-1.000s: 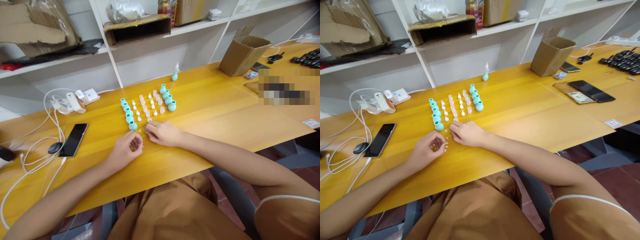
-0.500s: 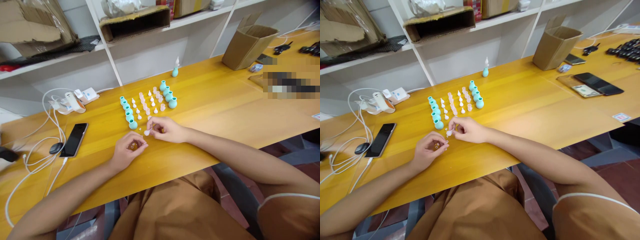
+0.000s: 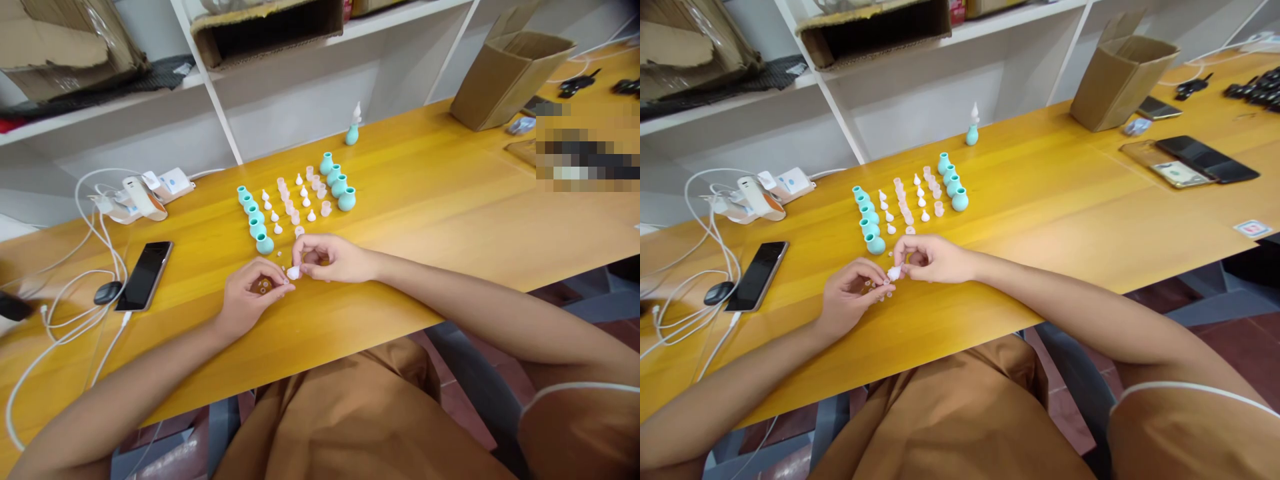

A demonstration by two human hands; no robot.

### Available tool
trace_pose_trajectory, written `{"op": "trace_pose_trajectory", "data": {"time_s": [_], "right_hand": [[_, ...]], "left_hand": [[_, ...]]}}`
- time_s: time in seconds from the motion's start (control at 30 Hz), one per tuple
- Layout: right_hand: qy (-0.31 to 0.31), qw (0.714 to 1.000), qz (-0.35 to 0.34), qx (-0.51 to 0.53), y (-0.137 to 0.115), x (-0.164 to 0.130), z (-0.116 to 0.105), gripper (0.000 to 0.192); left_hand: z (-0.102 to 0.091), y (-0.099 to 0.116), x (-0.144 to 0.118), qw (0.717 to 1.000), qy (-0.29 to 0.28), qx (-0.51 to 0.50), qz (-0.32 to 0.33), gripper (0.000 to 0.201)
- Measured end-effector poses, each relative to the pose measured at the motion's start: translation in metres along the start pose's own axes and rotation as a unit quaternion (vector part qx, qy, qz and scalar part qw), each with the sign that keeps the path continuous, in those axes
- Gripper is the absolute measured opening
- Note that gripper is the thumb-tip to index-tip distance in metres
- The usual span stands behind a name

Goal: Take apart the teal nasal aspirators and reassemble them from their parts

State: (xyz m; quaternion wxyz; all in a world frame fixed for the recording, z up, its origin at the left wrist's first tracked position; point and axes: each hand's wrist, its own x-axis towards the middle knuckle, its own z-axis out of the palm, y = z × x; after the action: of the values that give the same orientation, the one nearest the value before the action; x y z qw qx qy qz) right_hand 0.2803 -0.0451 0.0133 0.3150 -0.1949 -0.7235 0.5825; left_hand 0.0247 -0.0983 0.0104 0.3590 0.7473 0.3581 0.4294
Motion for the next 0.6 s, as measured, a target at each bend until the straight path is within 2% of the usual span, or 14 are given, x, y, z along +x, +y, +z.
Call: {"op": "trace_pose_trajectory", "data": {"time_s": [0.43,0.6], "right_hand": [[-0.004,0.999,0.007,-0.041,0.0016,-0.0022,0.0003,0.013],[-0.005,0.999,0.003,-0.038,0.002,-0.0022,-0.0002,0.014]], "left_hand": [[-0.0001,0.0045,0.0014,0.999,0.005,0.032,0.007,0.016],[0.0003,0.0047,0.0027,0.998,0.017,0.042,0.038,0.017]]}}
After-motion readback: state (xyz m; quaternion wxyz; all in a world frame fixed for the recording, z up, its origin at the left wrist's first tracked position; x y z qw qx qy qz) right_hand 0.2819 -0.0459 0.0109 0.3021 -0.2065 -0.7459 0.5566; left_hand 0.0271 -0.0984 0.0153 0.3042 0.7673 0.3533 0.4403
